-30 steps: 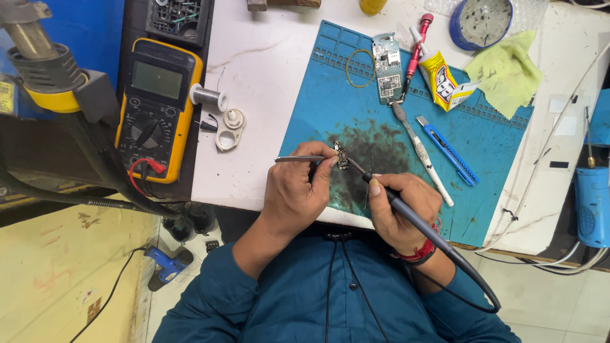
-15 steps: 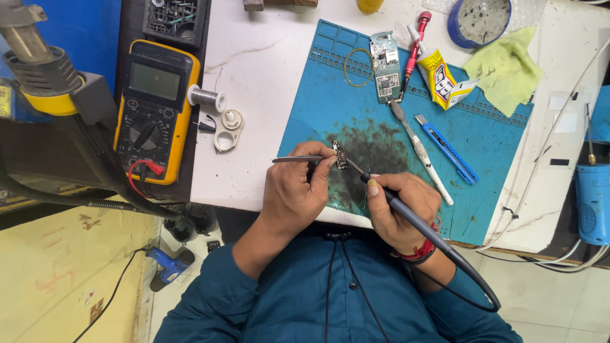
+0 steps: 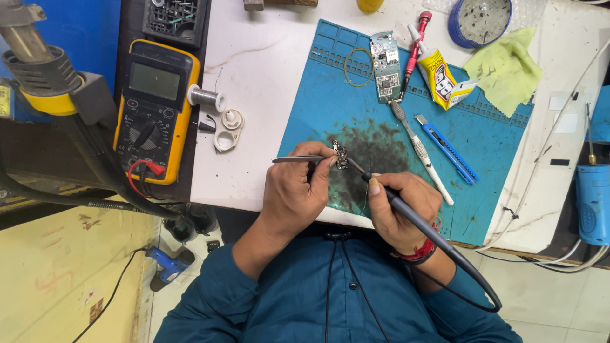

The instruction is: The person solders a small circuit board at a repair workbench, holding the board with tweezers in one hand while applying a soldering iron to its components with the other hand, working on the board over a blue silicone mat throughout the episode.

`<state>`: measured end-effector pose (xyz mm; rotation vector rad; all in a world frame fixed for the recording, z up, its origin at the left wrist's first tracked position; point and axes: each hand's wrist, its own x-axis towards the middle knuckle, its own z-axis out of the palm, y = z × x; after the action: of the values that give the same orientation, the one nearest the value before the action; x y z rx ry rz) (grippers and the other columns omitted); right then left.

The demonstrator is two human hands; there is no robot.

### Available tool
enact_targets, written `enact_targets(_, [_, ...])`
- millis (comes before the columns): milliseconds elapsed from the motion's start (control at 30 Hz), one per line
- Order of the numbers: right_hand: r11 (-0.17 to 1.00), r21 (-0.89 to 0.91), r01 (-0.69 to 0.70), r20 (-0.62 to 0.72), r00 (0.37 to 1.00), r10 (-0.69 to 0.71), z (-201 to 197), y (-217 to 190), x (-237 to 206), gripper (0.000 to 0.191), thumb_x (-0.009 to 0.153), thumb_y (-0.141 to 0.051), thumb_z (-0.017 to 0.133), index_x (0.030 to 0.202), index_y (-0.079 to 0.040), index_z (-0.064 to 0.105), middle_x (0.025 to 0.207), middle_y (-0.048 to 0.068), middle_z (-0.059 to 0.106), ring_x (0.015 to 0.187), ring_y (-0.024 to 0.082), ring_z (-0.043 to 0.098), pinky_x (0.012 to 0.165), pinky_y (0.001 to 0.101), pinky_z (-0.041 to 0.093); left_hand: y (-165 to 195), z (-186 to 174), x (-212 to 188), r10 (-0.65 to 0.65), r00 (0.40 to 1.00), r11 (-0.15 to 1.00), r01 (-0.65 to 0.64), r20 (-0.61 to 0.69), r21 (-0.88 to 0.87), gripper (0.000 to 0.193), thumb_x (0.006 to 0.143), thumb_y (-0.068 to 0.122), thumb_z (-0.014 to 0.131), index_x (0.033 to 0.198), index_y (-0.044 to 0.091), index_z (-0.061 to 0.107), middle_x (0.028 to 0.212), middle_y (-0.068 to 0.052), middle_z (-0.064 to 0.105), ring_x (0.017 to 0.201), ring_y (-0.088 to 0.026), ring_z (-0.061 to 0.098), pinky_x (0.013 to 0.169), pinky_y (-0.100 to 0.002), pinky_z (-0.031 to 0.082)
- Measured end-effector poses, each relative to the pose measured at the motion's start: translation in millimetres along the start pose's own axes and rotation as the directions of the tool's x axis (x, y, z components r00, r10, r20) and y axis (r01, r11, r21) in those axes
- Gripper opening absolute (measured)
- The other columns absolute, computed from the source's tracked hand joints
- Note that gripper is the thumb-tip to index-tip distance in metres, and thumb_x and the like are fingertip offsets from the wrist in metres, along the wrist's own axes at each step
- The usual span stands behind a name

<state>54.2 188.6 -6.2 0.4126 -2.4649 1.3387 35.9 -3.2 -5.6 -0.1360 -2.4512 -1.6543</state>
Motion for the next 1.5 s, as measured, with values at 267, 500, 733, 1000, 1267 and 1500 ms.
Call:
enact_targets(267, [1.000, 0.001, -0.002, -0.005, 1.000, 0.002, 0.2, 0.1, -0.6, 0.008, 0.095, -0.003, 0.073, 0.095, 0.002, 0.067, 0.081, 0.012, 0.070, 0.064, 0.019, 0.064, 0.059, 0.0300, 0.046, 1.2, -1.4, -0.3, -0.011, 1.000, 1.000, 0.011, 0.012, 0.003, 0.008, 0.099, 0.004, 0.070, 0.103, 0.003, 0.063, 0.088, -0.008, 0.073, 0.059, -0.016, 0.067, 0.053, -0.030, 0.051])
enact_targets(500, [1.000, -0.011, -0.009, 0.009, 1.000, 0.009, 0.0, -0.9, -0.2, 0.008, 0.093, -0.003, 0.074, 0.096, 0.002, 0.068, 0.079, 0.011, 0.069, 0.062, 0.019, 0.062, 0.058, 0.0308, 0.045, 0.1, -0.9, -1.1, 0.001, 1.000, 1.000, -0.001, 0.008, 0.003, 0.008, 0.099, 0.004, 0.070, 0.103, 0.002, 0.063, 0.094, -0.009, 0.073, 0.059, -0.016, 0.067, 0.054, -0.031, 0.051])
enact_targets(733, [1.000, -0.009, 0.014, 0.016, 1.000, -0.014, 0.3, 0.1, 1.8, 0.008, 0.094, -0.003, 0.074, 0.096, 0.001, 0.068, 0.079, 0.010, 0.069, 0.063, 0.020, 0.063, 0.059, 0.0311, 0.045, -1.2, -0.5, -0.5, 0.023, 1.000, 1.000, -0.023, -0.001, 0.006, 0.008, 0.099, 0.004, 0.070, 0.103, 0.002, 0.062, 0.095, -0.009, 0.073, 0.062, -0.017, 0.068, 0.055, -0.031, 0.051])
enact_targets(1000, [1.000, -0.001, -0.004, 0.020, 1.000, 0.004, 0.2, -2.2, 2.5, 0.008, 0.094, -0.004, 0.074, 0.097, 0.001, 0.068, 0.081, 0.010, 0.070, 0.064, 0.020, 0.063, 0.059, 0.0308, 0.046, -0.2, -1.4, -0.6, -0.005, 1.000, 1.000, 0.004, 0.007, 0.008, 0.008, 0.099, 0.005, 0.070, 0.103, 0.003, 0.063, 0.091, -0.008, 0.073, 0.061, -0.017, 0.068, 0.055, -0.031, 0.051])
enact_targets(1267, [1.000, -0.002, -0.007, 0.029, 1.000, 0.007, -1.4, -2.1, 4.0, 0.008, 0.094, -0.003, 0.074, 0.098, 0.001, 0.069, 0.083, 0.011, 0.071, 0.065, 0.019, 0.064, 0.060, 0.0304, 0.047, 0.5, -0.8, -0.3, -0.006, 1.000, 1.000, 0.006, 0.005, 0.010, 0.008, 0.099, 0.005, 0.070, 0.102, 0.002, 0.063, 0.093, -0.009, 0.073, 0.061, -0.017, 0.068, 0.055, -0.032, 0.051])
enact_targets(1500, [1.000, -0.002, -0.022, 0.030, 0.999, 0.022, -0.8, -4.0, 4.3, 0.009, 0.093, -0.003, 0.075, 0.098, 0.002, 0.069, 0.082, 0.011, 0.071, 0.064, 0.019, 0.064, 0.059, 0.0299, 0.047, 0.3, -0.7, -0.7, -0.006, 1.000, 1.000, 0.006, 0.012, 0.011, 0.008, 0.099, 0.005, 0.070, 0.103, 0.003, 0.062, 0.091, -0.008, 0.072, 0.061, -0.017, 0.068, 0.054, -0.031, 0.051])
